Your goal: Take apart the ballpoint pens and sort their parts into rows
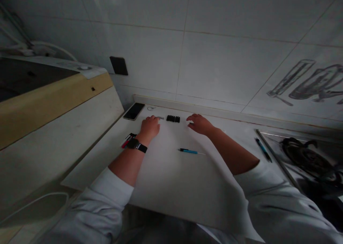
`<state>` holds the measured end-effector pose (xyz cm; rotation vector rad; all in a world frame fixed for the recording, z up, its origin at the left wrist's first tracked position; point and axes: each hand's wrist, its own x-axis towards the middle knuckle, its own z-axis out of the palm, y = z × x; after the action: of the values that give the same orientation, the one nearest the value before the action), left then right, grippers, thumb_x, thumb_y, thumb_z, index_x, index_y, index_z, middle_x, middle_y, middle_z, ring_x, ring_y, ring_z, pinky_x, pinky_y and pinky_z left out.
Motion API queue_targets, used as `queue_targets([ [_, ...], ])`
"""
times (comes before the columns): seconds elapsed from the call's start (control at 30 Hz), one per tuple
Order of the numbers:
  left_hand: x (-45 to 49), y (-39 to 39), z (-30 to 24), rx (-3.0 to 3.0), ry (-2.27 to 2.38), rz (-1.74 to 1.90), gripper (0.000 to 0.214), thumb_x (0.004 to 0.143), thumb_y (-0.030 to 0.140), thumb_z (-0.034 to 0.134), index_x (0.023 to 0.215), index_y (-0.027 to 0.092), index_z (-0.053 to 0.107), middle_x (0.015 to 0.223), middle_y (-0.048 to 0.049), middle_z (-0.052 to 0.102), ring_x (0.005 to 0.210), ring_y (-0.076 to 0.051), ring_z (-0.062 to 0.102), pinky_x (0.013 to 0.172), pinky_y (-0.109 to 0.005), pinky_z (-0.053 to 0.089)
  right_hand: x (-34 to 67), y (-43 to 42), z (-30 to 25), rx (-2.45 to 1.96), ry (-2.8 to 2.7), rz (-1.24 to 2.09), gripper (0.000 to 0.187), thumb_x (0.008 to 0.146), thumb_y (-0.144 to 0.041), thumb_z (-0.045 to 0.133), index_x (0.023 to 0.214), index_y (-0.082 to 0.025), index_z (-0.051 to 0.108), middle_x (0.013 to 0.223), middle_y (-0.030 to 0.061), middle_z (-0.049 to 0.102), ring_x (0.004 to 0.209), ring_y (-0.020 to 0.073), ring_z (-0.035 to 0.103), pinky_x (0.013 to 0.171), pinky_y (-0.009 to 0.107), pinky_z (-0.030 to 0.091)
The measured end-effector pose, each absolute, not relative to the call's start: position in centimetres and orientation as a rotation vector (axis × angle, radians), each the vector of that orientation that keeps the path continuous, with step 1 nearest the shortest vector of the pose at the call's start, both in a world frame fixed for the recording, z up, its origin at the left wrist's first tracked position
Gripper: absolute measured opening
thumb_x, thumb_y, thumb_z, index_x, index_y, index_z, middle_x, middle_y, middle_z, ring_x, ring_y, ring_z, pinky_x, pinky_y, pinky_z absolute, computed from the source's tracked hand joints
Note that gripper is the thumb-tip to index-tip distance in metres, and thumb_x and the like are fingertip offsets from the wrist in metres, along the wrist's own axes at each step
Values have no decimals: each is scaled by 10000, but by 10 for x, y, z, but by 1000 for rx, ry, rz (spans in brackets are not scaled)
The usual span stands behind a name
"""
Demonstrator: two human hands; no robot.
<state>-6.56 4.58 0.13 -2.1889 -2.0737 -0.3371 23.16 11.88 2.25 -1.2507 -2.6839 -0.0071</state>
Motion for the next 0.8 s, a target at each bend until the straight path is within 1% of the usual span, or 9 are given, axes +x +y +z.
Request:
queue_targets([
  [0.13,-64,45,3,-2169,-2098,-334,380,967,267,550,1323,170,642,1243,-149,648,1130,-325,596,925,-421,482,209,137,12,-1256,-2751,-45,418,947,-267,637,1360,-199,626,1355,151,628,1256,290,580,1084,427,456],
  [0.27,-65,46,2,-2185,-2090,-335,339,970,250,532,1270,175,672,1217,-138,670,1112,-314,609,923,-420,484,197,146,6,-1216,-2786,-67,457,955,-209,595,1412,-203,600,1399,142,610,1281,286,560,1094,415,443],
  [0.33,-67,48,-1,-2187,-2077,-355,315,961,231,536,1229,179,693,1193,-129,689,1089,-305,625,915,-409,489,194,148,5,-1202,-2808,-78,436,948,-191,595,1382,-213,631,1378,136,624,1261,289,569,1076,416,452],
  [0.43,-70,51,-4,-2195,-2068,-405,288,941,175,529,1151,186,726,1143,-123,717,1040,-285,652,909,-397,495,194,146,6,-1178,-2802,-118,362,931,-170,606,1277,-223,698,1301,130,664,1198,295,595,1024,423,475],
  [0.53,-73,54,-6,-2211,-2063,-439,283,930,144,510,1072,193,750,1070,-122,736,982,-277,674,883,-394,505,195,145,7,-1133,-2773,-190,323,920,-142,604,1207,-222,728,1255,131,682,1159,294,602,984,421,484],
  [0.67,-72,54,-5,-2231,-2068,-452,244,921,155,532,994,197,761,1008,-118,745,933,-268,683,837,-380,513,196,146,6,-986,-2831,-201,308,929,-99,574,1142,-220,761,1228,128,695,1146,272,599,995,407,467],
  [0.73,-69,53,-4,-2258,-2067,-492,212,919,166,555,966,202,758,985,-107,750,919,-260,683,825,-370,511,195,146,6,-909,-2859,-202,278,952,-113,557,1107,-203,770,1203,134,703,1158,270,590,1010,404,452],
  [0.8,-65,51,-2,-2304,-2046,-593,178,921,176,578,951,211,750,970,-87,757,908,-251,684,813,-360,510,194,142,7,-858,-2874,-209,260,972,-136,545,1114,-180,758,1187,145,708,1163,275,589,1013,403,445],
])
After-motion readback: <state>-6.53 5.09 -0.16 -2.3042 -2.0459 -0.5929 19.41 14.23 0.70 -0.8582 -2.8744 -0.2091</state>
